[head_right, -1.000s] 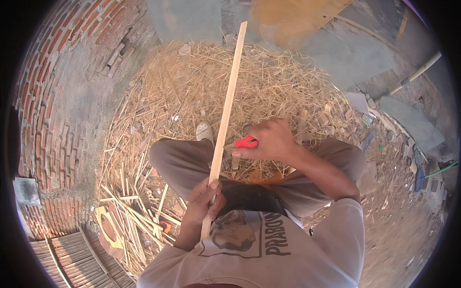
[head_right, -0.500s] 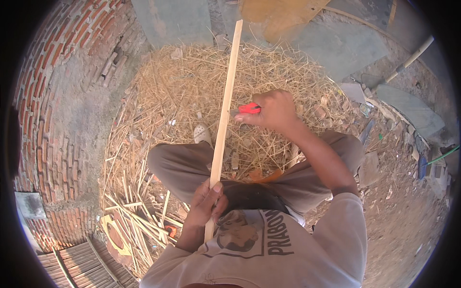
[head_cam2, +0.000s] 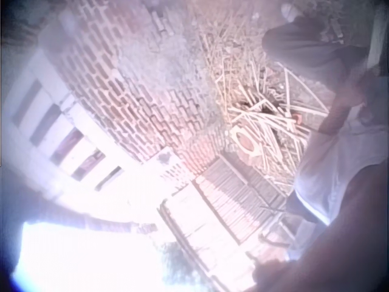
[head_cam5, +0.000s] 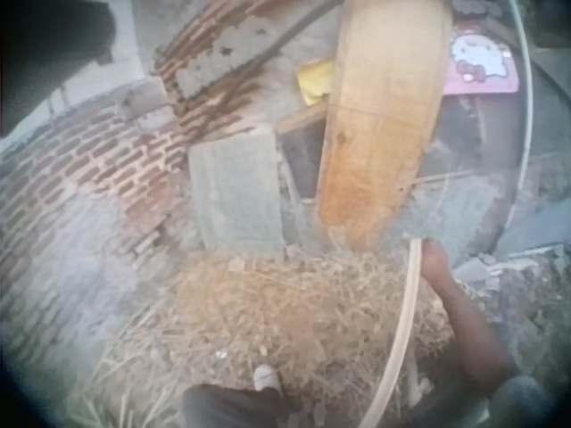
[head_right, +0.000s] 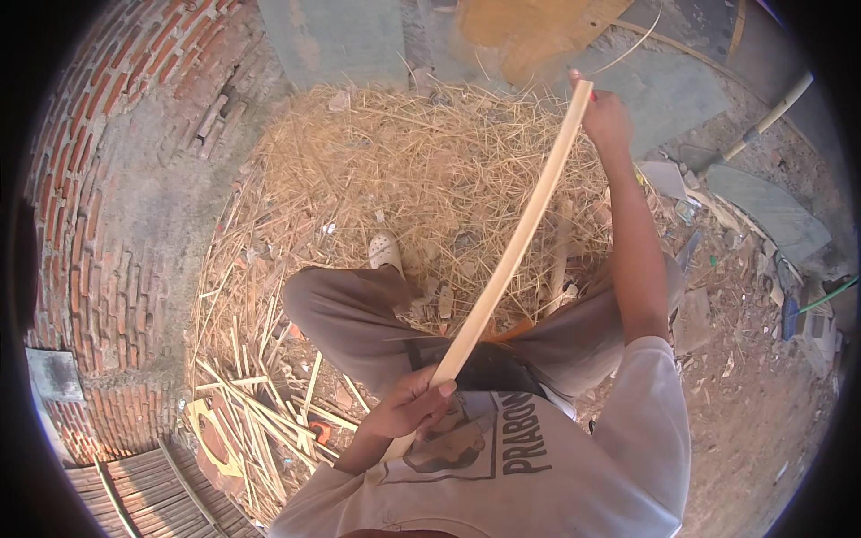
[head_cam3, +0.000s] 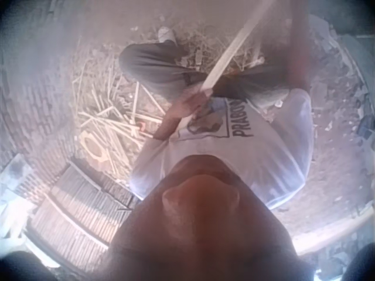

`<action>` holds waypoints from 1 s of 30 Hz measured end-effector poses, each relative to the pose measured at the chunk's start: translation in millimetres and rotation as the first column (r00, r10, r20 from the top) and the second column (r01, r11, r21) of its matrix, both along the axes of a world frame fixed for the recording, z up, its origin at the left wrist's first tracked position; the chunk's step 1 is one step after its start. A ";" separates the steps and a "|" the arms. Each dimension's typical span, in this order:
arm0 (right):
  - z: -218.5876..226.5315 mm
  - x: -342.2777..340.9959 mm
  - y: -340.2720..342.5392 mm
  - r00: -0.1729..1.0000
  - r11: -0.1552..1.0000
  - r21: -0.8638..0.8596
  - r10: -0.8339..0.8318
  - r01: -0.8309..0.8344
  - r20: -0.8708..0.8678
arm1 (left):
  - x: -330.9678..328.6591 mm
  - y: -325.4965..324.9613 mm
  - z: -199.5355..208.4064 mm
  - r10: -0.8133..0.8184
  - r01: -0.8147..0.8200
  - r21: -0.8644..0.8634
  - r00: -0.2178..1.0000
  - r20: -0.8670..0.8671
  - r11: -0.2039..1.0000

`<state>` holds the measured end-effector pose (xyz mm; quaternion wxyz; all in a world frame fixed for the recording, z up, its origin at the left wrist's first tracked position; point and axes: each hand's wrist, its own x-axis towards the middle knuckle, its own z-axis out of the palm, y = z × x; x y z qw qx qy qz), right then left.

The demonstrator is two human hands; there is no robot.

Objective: The person sits cross-legged on a pile of straw and uses a red utility knife to shave the surface of a long, thin bamboo stick. They repeatedly scrape the knife along the length of the stick to remove the outer layer, occasionally rotating the stick to work on different sides.

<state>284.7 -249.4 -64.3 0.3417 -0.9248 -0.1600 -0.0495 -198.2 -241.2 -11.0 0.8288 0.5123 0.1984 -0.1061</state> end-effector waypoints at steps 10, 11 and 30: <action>18.4 -156.6 -10.9 0.756 0.758 -0.023 0.652 -0.652 0.055 | 4.4 12.6 -2.3 0.364 -0.360 0.115 0.932 -0.008 0.926; 19.5 -175.5 -14.4 0.652 0.662 -0.045 0.746 -0.748 0.133 | 7.4 16.0 -0.4 0.381 -0.381 0.132 0.924 0.028 0.915; 6.0 -188.5 -14.6 0.519 0.582 -0.106 0.782 -0.806 0.347 | 22.3 9.2 1.2 0.333 -0.332 0.295 0.942 0.047 0.896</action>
